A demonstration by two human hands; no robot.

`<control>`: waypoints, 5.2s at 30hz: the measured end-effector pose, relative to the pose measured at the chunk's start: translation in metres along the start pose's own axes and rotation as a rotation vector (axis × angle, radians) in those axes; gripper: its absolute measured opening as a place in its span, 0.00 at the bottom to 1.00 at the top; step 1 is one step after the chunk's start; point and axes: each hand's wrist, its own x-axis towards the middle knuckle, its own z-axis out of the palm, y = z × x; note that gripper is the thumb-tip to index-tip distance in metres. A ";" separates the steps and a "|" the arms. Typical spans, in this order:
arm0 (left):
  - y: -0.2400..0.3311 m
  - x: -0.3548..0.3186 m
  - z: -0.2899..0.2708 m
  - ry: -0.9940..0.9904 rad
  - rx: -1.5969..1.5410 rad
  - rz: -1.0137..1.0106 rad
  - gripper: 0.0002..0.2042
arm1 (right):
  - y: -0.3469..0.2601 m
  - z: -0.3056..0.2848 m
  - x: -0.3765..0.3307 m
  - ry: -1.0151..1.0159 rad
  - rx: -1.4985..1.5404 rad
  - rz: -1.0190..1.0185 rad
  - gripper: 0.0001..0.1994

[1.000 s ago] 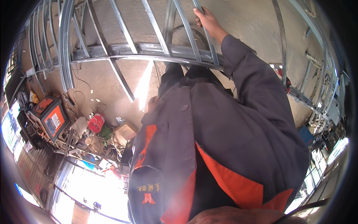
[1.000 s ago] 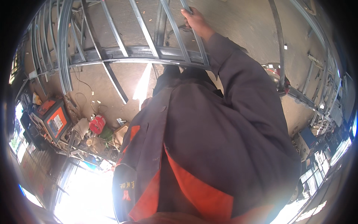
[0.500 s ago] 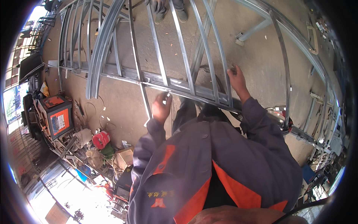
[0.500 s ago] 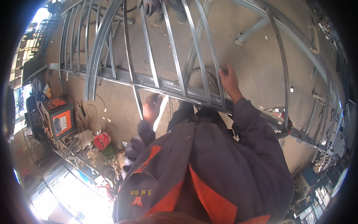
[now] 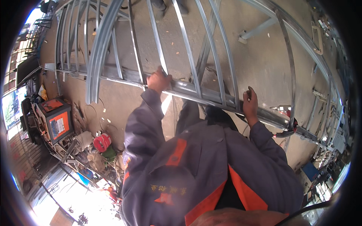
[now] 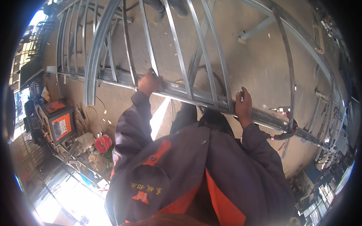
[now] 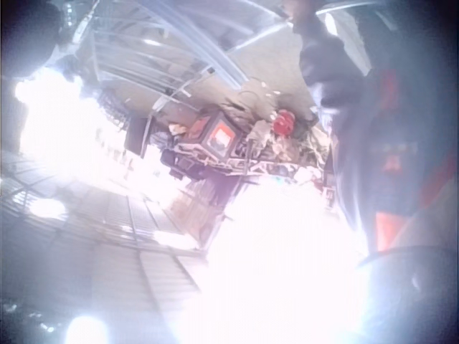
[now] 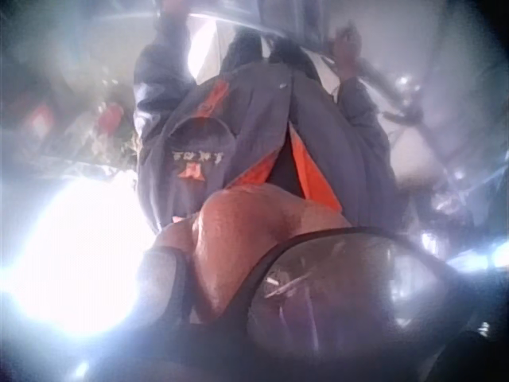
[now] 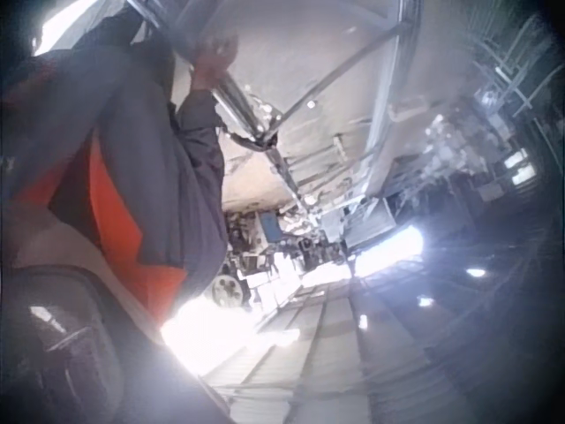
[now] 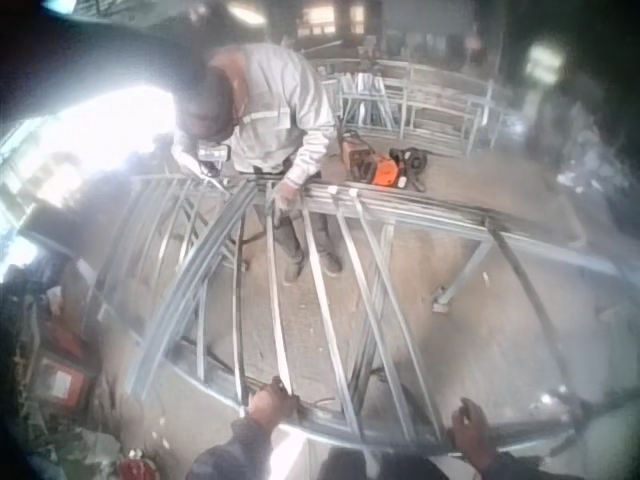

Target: The person positions metal bars onto a curved frame and uses a welding torch to join them. The person repeatedly aligns bars and welds joints along the structure.

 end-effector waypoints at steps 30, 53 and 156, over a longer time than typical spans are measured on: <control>-0.015 0.070 0.003 -0.035 -0.311 0.030 0.20 | -0.018 0.026 -0.017 0.153 -0.158 0.195 0.20; 0.013 0.060 -0.007 -0.113 -0.416 -0.145 0.26 | -0.005 0.033 -0.019 0.184 -0.169 0.141 0.19; 0.176 -0.298 0.094 -0.100 -0.862 -0.173 0.11 | -0.102 -0.043 -0.024 -0.925 0.904 0.161 0.28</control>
